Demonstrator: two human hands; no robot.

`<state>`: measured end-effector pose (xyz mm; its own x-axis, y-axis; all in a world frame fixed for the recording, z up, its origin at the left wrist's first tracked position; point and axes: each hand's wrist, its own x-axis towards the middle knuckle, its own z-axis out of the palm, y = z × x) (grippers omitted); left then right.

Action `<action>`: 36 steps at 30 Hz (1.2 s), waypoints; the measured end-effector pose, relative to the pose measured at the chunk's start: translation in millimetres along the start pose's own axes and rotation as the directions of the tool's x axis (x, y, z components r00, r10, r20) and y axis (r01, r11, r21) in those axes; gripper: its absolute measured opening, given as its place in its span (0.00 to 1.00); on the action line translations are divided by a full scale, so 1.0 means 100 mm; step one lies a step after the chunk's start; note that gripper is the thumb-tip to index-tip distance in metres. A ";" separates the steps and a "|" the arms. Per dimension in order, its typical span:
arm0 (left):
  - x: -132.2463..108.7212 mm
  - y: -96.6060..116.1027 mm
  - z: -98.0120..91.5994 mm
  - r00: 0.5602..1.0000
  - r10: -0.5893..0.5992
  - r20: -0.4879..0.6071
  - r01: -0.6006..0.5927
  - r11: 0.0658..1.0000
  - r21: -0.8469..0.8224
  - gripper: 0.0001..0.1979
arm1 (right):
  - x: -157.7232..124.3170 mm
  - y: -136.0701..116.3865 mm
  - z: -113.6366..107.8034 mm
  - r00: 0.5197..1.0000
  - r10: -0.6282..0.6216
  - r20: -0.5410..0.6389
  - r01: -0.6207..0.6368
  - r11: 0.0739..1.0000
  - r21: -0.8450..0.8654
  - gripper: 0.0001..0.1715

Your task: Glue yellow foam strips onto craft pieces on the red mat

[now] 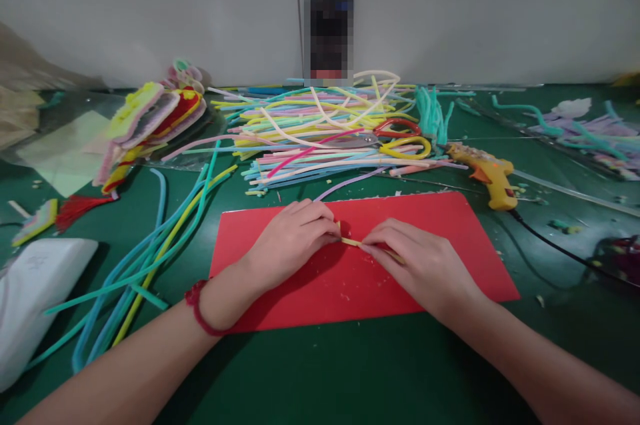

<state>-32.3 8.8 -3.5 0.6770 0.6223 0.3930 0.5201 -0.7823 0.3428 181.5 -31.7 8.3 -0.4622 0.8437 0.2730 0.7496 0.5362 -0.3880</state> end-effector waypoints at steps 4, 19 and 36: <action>0.00 0.00 0.00 1.000 0.013 -0.013 -0.013 1.000 0.010 0.08 | 0.00 0.00 -0.01 1.000 -0.015 0.000 0.015 1.000 -0.022 0.15; 0.00 -0.02 0.00 0.997 0.016 -0.074 -0.016 1.000 -0.009 0.07 | 0.00 0.02 0.00 0.996 -0.089 0.010 0.089 0.996 -0.032 0.16; -0.02 -0.02 0.00 0.998 0.058 -0.029 -0.056 0.997 0.043 0.08 | 0.01 0.04 0.00 0.995 -0.095 0.008 0.095 0.995 0.004 0.16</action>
<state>-34.4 8.9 -4.7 0.6904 0.5766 0.4370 0.5030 -0.8167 0.2828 184.1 -29.0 6.6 -0.5355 0.7889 0.3015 0.7001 0.6143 -0.3640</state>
